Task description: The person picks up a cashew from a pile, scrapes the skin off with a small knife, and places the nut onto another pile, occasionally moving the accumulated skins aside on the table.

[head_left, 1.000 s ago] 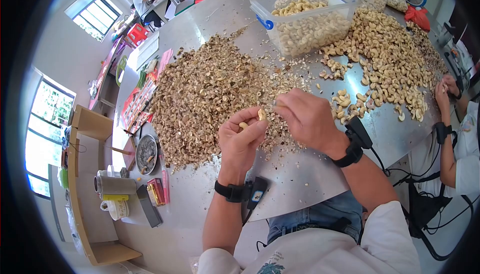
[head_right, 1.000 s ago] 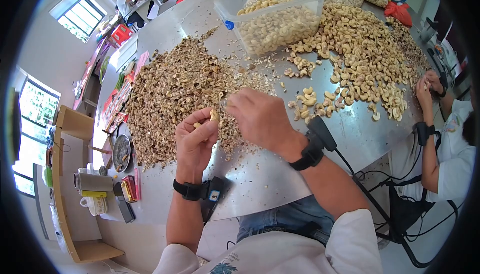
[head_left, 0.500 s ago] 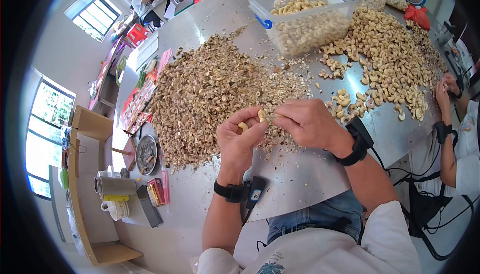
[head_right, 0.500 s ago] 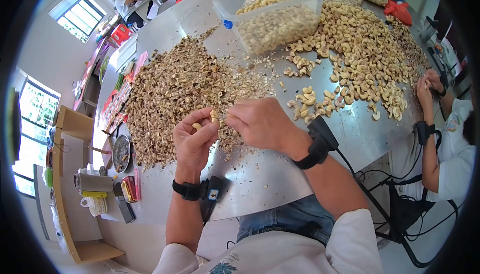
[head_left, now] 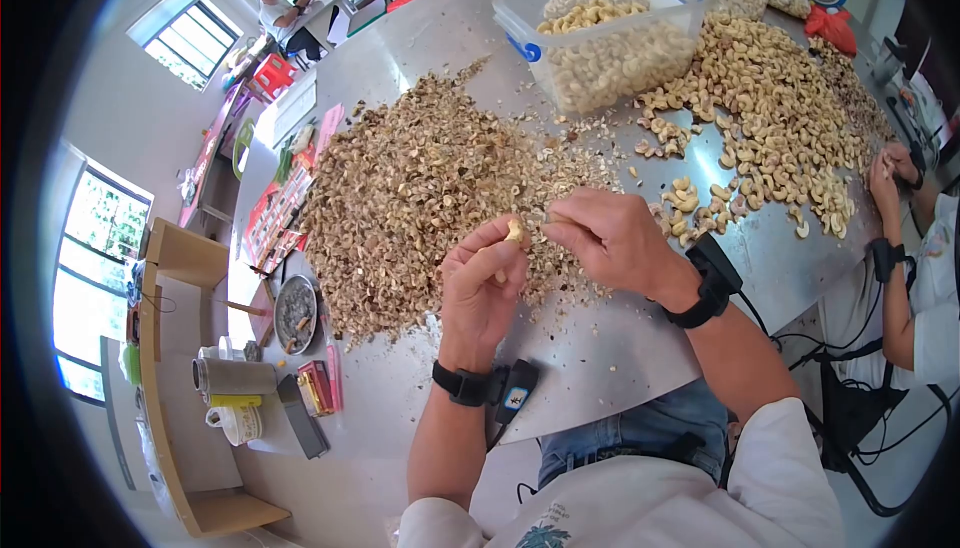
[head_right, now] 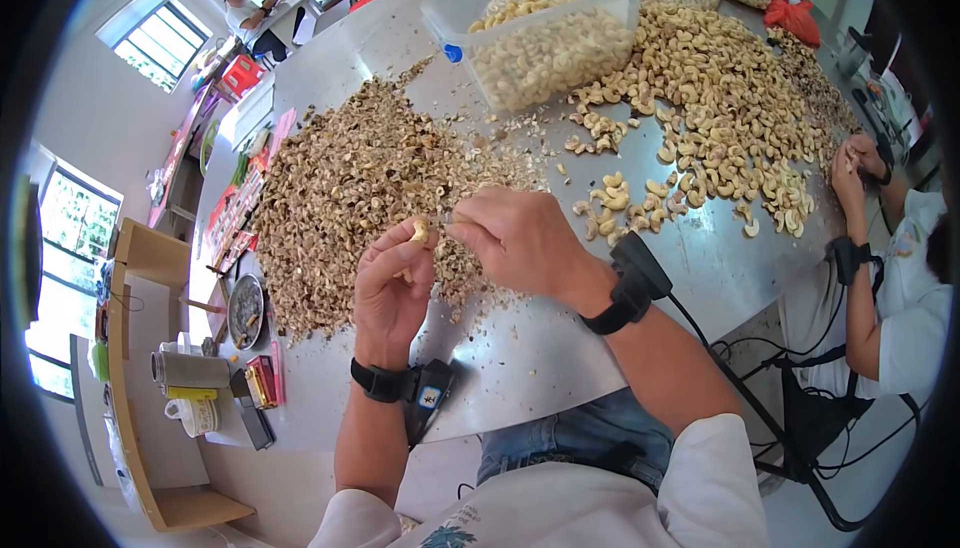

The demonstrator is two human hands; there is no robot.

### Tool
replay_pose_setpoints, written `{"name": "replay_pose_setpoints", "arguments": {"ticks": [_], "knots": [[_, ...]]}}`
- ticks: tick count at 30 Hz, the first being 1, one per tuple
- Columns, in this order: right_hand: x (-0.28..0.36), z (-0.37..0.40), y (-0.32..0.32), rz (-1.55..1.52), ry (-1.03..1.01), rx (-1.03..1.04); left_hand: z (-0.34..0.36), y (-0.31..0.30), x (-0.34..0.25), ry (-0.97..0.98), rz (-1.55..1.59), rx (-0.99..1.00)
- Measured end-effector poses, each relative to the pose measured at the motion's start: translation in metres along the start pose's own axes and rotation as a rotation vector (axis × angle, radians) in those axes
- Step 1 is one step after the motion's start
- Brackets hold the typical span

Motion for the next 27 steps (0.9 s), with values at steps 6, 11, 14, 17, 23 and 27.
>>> {"name": "replay_pose_setpoints", "arguments": {"ticks": [6, 11, 14, 17, 23, 27], "knots": [[0.006, 0.001, 0.005, -0.051, -0.031, 0.083, 0.0, -0.001, 0.003, -0.018, 0.014, -0.006], [0.003, 0.003, 0.004, -0.01, -0.01, 0.044, 0.0, 0.001, 0.006, -0.028, 0.022, 0.004], [-0.003, 0.003, -0.001, 0.09, 0.035, -0.049, 0.001, 0.002, 0.005, -0.025, 0.0, 0.009], [-0.007, 0.001, -0.008, 0.061, 0.07, -0.019, 0.0, 0.004, 0.007, -0.019, -0.008, 0.005], [0.004, 0.001, 0.001, -0.009, -0.043, 0.073, 0.0, 0.001, 0.008, -0.045, 0.059, -0.004], [0.006, 0.002, 0.004, -0.025, -0.057, 0.108, -0.001, -0.002, 0.012, -0.081, 0.148, 0.016]]}}
Point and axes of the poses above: each hand's wrist, its own z-axis away from the middle knuckle, its own y-axis out of the palm, x = y × z, the point moved 8 cm from there along -z, towards the middle knuckle, and after that the axes turned 9 degrees about -y, right-handed, at the moved point
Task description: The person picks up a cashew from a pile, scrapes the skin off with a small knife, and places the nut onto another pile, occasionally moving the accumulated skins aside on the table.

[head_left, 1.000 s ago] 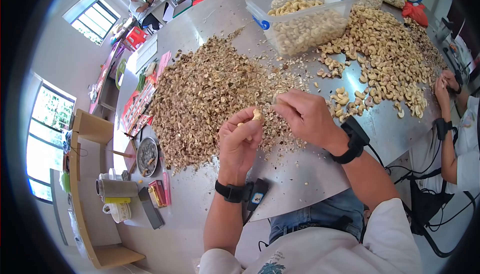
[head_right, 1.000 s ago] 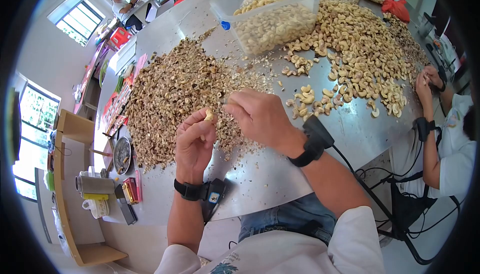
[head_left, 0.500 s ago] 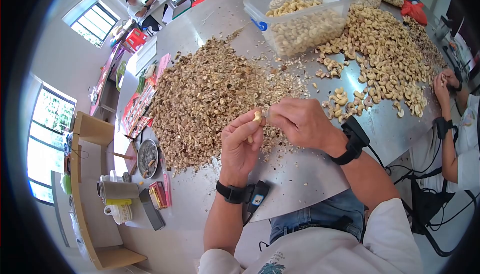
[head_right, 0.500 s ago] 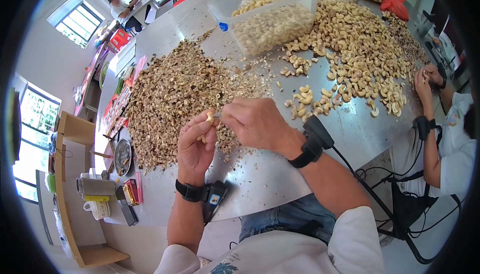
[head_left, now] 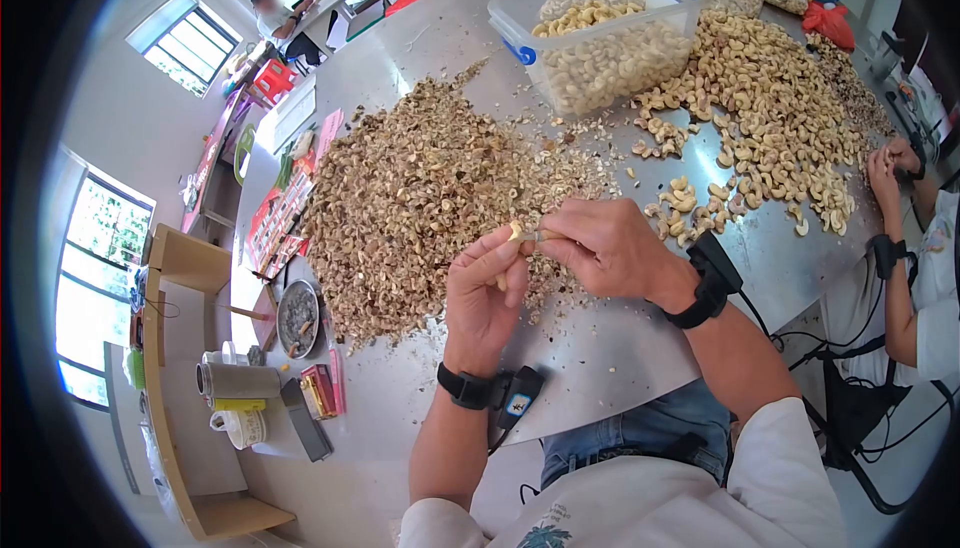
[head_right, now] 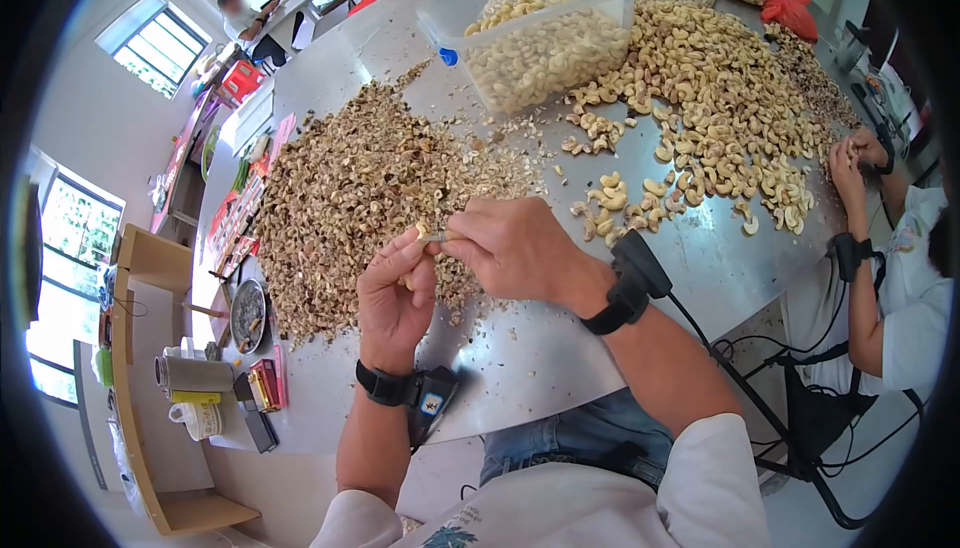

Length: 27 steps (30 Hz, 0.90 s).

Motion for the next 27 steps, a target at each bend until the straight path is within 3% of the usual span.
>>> {"name": "replay_pose_setpoints", "arguments": {"ticks": [7, 13, 19, 22, 25, 27], "knots": [[0.001, 0.0, 0.0, 0.014, -0.009, -0.015, 0.001, -0.004, 0.005, -0.053, 0.139, -0.039], [-0.015, 0.004, -0.006, 0.133, 0.089, -0.135, 0.003, 0.001, 0.0, -0.012, 0.04, -0.022], [-0.007, -0.001, -0.003, -0.033, 0.031, -0.013, 0.002, 0.002, 0.0, 0.016, -0.058, -0.048], [-0.008, 0.002, -0.002, 0.027, 0.047, 0.001, 0.001, 0.001, 0.0, 0.024, -0.115, -0.03], [-0.018, 0.004, -0.016, 0.147, 0.119, -0.213, 0.001, 0.001, 0.001, 0.009, -0.106, -0.064], [-0.028, 0.005, -0.008, -0.135, 0.282, -0.118, 0.0, 0.002, 0.003, -0.02, -0.083, -0.035]]}}
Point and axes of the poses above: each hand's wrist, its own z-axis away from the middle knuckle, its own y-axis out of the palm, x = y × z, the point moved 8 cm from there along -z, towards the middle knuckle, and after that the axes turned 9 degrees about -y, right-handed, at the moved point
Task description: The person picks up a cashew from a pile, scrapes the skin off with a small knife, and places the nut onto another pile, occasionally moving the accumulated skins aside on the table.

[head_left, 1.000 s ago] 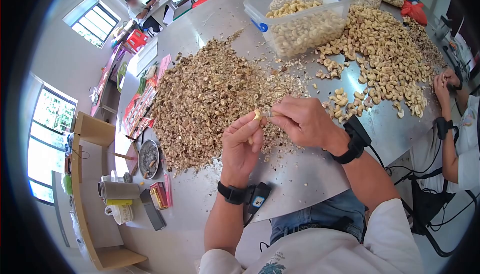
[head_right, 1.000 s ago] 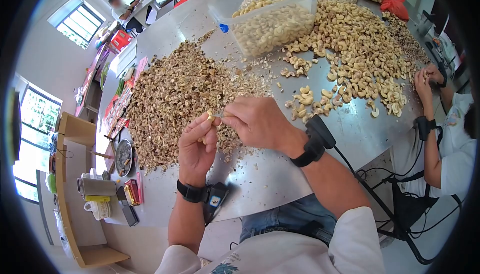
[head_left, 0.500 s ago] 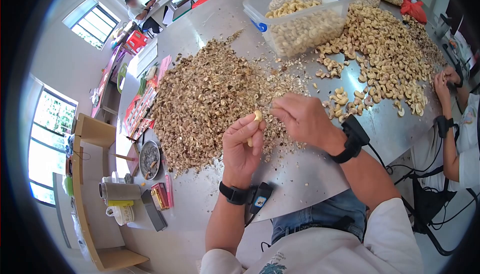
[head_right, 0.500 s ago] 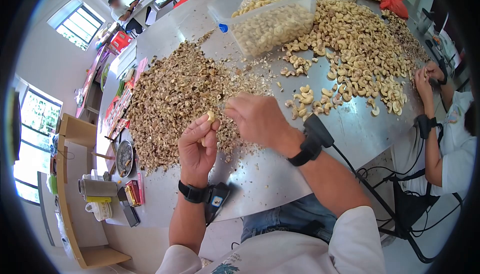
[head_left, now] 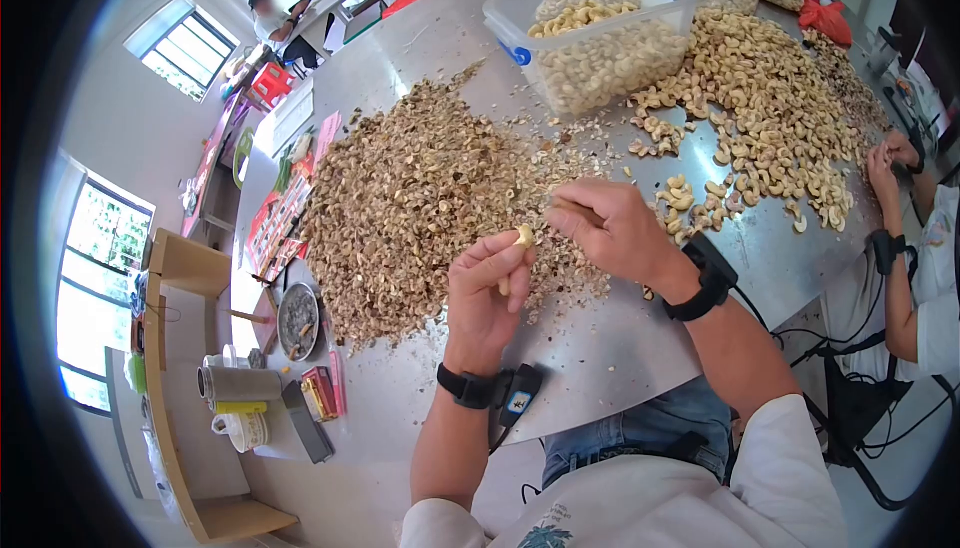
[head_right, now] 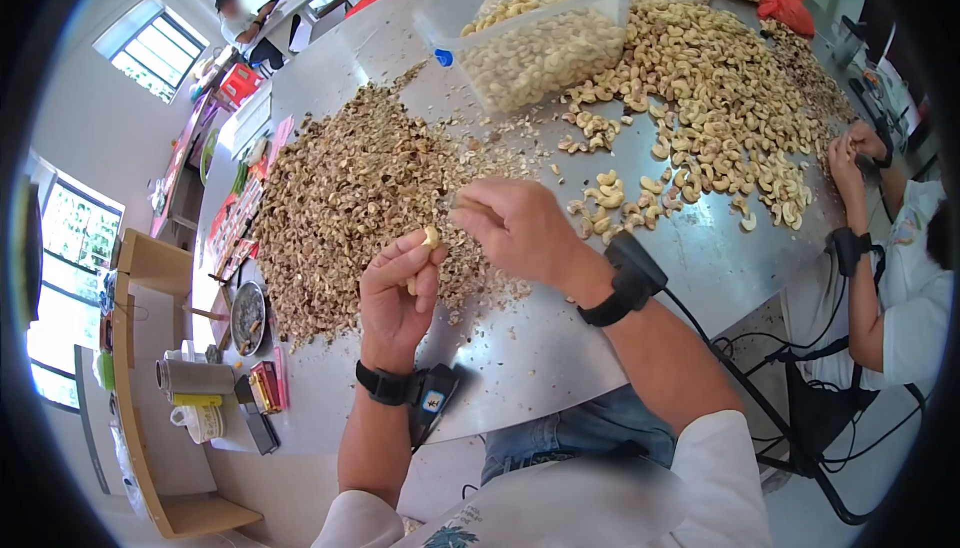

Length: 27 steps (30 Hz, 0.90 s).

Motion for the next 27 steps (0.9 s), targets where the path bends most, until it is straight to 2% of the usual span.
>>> {"name": "replay_pose_setpoints", "arguments": {"ticks": [4, 7, 10, 13, 16, 19, 25, 27], "knots": [[-0.012, 0.009, 0.03, -0.534, 0.282, 0.177, -0.001, 0.004, 0.009, -0.043, -0.016, 0.086], [-0.015, 0.014, 0.027, -0.618, 0.51, 0.134, 0.0, 0.008, 0.008, -0.005, -0.14, -0.01], [-0.025, 0.018, 0.03, -0.565, 0.503, 0.11, 0.004, 0.008, 0.004, 0.095, -0.388, -0.133], [-0.028, 0.017, 0.035, -0.502, 0.402, 0.117, 0.006, 0.006, 0.0, 0.176, -0.598, -0.224], [-0.015, 0.008, 0.017, -0.269, 0.302, 0.108, 0.005, 0.005, -0.002, 0.096, -0.389, -0.182], [0.007, 0.0, 0.003, 0.113, -0.093, 0.019, -0.001, 0.001, -0.002, 0.076, -0.233, -0.084], [0.017, 0.004, 0.013, 0.096, -0.227, 0.152, 0.0, 0.001, -0.003, 0.115, -0.242, -0.077], [0.019, 0.005, 0.013, 0.115, -0.216, 0.168, 0.001, 0.002, -0.004, 0.124, -0.251, -0.103]]}}
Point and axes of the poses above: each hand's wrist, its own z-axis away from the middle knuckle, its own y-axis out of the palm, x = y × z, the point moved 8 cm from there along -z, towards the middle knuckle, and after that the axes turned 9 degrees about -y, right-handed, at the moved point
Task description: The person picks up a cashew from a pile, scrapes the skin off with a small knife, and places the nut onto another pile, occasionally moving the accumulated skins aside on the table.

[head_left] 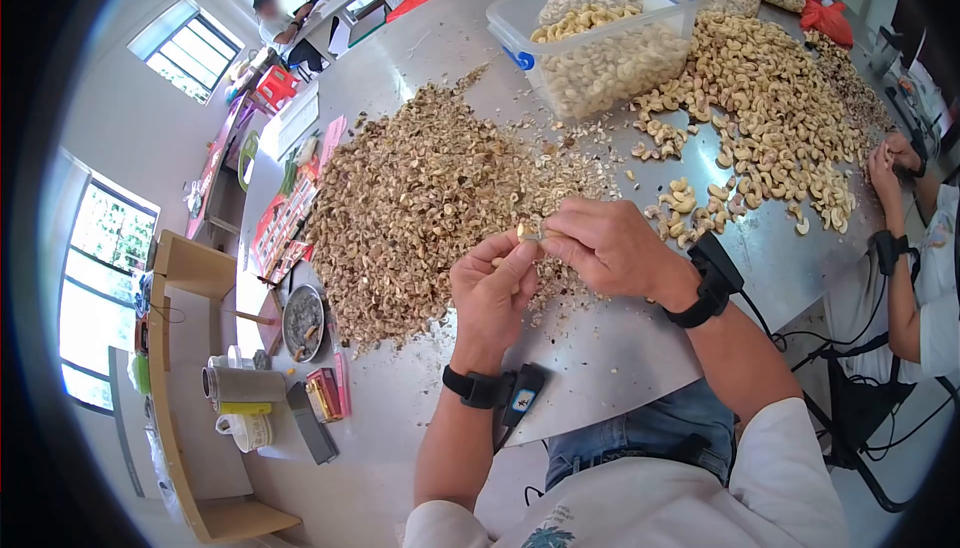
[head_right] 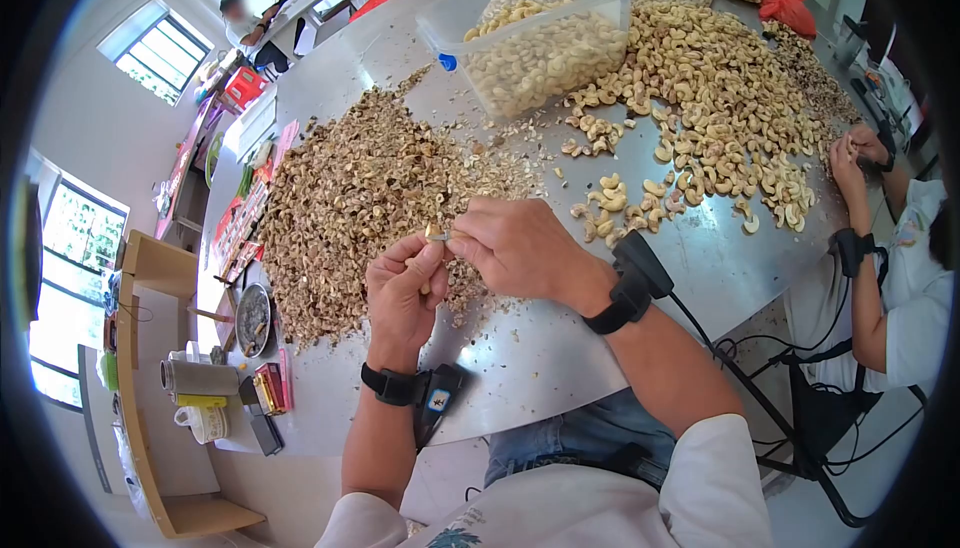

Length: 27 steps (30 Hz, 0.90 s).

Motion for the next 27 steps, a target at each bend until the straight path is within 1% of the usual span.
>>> {"name": "replay_pose_setpoints", "arguments": {"ticks": [7, 10, 13, 16, 19, 22, 25, 27], "knots": [[0.0, 0.0, 0.001, 0.013, 0.003, 0.021, -0.001, -0.002, 0.0, 0.0, -0.026, 0.015], [-0.001, 0.0, 0.003, 0.039, 0.001, -0.046, -0.002, -0.005, -0.002, 0.008, -0.061, 0.01], [0.0, 0.002, 0.005, 0.063, 0.05, -0.092, -0.004, -0.008, -0.005, 0.04, -0.081, -0.007], [0.004, 0.002, 0.004, 0.191, 0.093, -0.106, -0.005, -0.009, -0.003, 0.034, -0.07, -0.028], [-0.005, 0.004, -0.007, 0.285, 0.163, -0.193, -0.003, -0.008, -0.007, 0.075, -0.132, -0.008], [-0.014, 0.003, -0.01, 0.082, 0.09, -0.139, -0.003, -0.005, -0.008, 0.09, -0.098, 0.044], [-0.007, -0.001, -0.005, -0.051, 0.016, -0.13, -0.004, -0.004, -0.007, 0.078, -0.045, 0.069], [-0.005, -0.001, -0.004, -0.059, -0.008, -0.115, -0.005, -0.005, -0.006, 0.087, -0.068, 0.081]]}}
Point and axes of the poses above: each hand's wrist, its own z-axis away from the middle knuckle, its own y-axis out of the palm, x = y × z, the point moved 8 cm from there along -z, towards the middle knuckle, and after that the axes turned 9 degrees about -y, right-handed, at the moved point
